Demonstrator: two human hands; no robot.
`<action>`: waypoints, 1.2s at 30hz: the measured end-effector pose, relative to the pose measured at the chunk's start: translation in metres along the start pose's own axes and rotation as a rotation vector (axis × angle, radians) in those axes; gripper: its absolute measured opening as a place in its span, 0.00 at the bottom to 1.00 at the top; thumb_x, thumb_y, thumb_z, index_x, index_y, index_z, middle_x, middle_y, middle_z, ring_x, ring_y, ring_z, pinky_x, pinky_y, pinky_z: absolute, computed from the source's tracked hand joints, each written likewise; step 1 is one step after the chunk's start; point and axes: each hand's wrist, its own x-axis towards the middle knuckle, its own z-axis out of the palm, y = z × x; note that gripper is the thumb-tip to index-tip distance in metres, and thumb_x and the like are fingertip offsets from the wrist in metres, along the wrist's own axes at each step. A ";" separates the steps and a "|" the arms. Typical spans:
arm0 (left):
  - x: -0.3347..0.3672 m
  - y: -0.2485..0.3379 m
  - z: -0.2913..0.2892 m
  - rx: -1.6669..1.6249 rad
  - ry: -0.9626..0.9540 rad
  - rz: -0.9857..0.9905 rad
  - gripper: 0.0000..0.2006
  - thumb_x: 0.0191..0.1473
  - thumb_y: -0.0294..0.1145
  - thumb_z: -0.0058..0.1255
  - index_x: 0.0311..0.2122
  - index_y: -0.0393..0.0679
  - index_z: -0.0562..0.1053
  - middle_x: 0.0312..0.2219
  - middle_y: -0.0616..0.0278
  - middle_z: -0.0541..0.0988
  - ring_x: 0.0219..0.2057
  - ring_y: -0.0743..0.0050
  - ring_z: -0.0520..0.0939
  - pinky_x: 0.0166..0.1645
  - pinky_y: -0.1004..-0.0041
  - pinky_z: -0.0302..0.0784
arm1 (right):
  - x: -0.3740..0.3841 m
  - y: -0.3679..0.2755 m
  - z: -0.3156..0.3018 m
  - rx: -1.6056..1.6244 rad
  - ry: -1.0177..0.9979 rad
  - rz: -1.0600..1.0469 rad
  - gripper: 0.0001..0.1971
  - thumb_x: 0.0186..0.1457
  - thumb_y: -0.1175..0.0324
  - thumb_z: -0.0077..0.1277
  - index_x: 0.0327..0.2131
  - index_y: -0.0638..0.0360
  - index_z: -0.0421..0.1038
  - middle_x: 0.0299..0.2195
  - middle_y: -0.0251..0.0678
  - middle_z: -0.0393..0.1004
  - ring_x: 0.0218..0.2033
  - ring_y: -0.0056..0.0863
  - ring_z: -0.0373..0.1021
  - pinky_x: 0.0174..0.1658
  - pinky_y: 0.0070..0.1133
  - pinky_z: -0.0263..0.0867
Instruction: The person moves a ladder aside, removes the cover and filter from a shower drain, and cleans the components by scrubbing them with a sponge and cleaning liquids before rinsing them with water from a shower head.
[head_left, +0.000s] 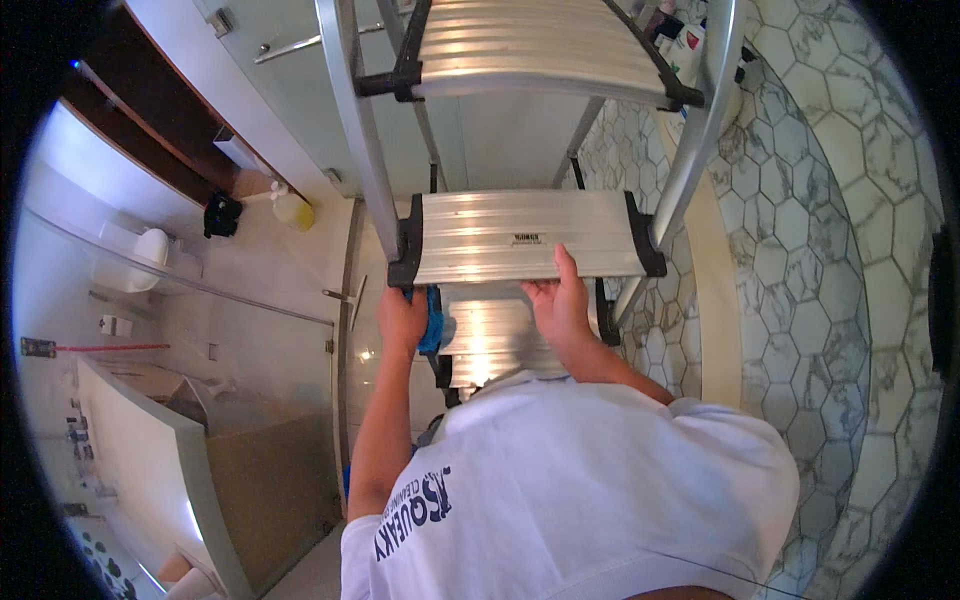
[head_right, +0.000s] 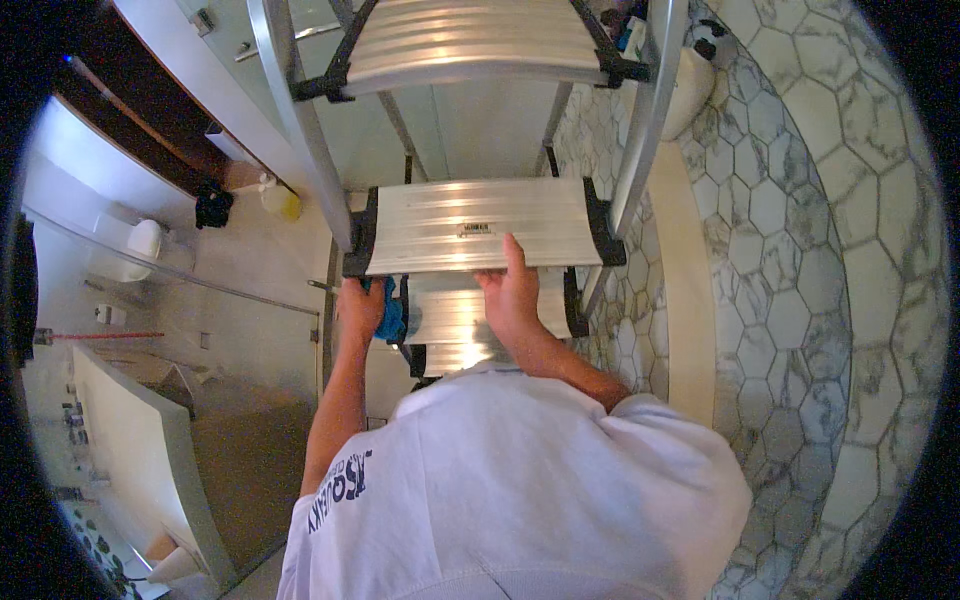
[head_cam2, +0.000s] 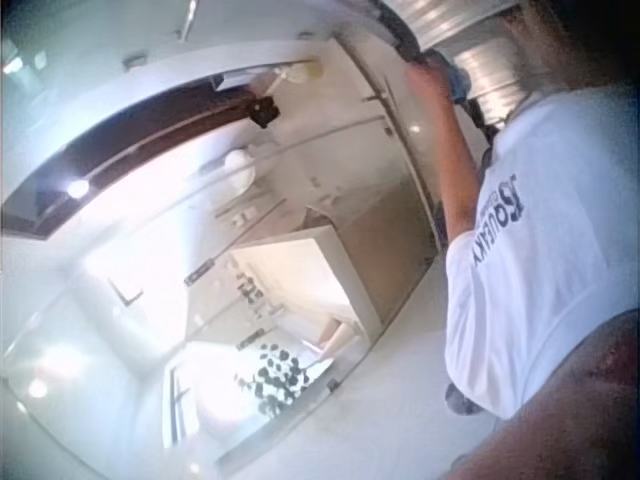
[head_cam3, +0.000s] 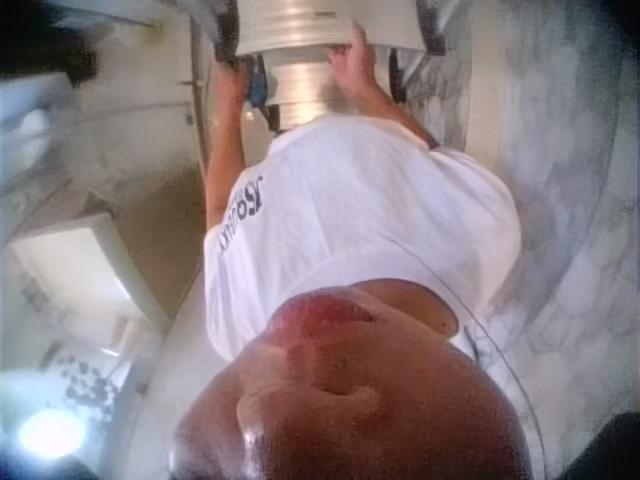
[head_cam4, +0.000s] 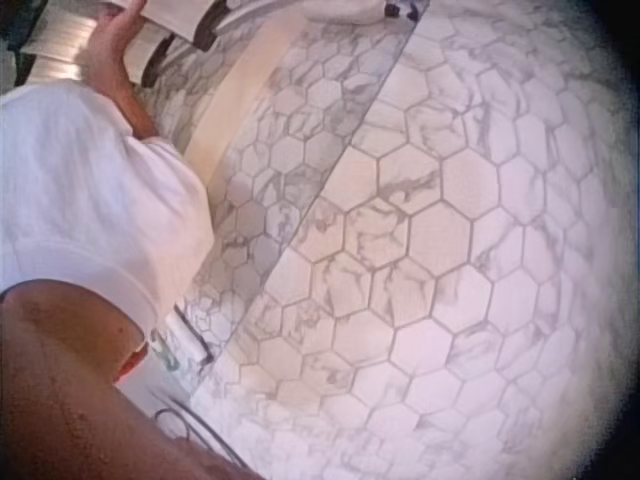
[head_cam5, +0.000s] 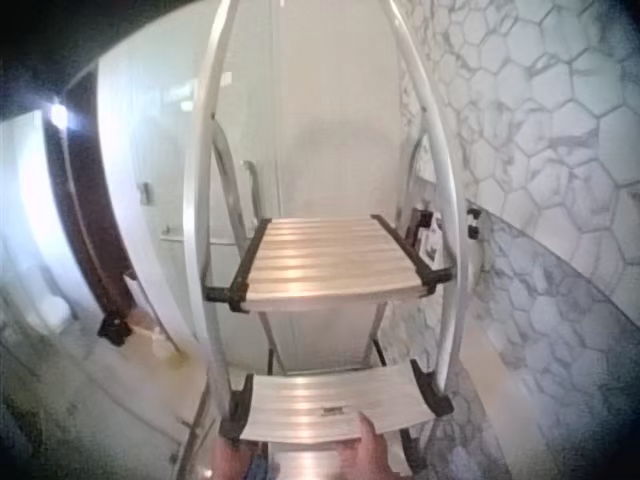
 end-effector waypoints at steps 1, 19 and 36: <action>-0.004 -0.003 0.000 0.062 -0.005 -0.032 0.16 0.44 0.37 0.48 0.39 0.40 0.69 0.30 0.42 0.74 0.34 0.42 0.73 0.37 0.57 0.68 | -0.006 0.003 -0.001 0.000 0.001 -0.001 0.20 0.50 0.57 0.48 0.42 0.58 0.60 0.40 0.37 0.66 0.40 0.29 0.65 0.44 0.28 0.62; 0.009 -0.008 0.004 -0.032 -0.049 0.104 0.17 0.45 0.40 0.49 0.41 0.44 0.69 0.33 0.45 0.74 0.36 0.45 0.74 0.37 0.62 0.69 | 0.003 -0.013 -0.005 -0.070 -0.046 0.076 0.17 0.53 0.60 0.43 0.42 0.60 0.60 0.39 0.37 0.66 0.40 0.29 0.67 0.45 0.26 0.61; -0.024 -0.042 -0.023 -0.146 -0.049 0.235 0.24 0.38 0.27 0.52 0.45 0.45 0.62 0.29 0.51 0.75 0.29 0.50 0.77 0.31 0.65 0.71 | -0.024 -0.180 0.200 -1.357 -0.813 -0.531 0.11 0.54 0.64 0.43 0.34 0.64 0.68 0.30 0.36 0.72 0.33 0.17 0.68 0.33 0.16 0.64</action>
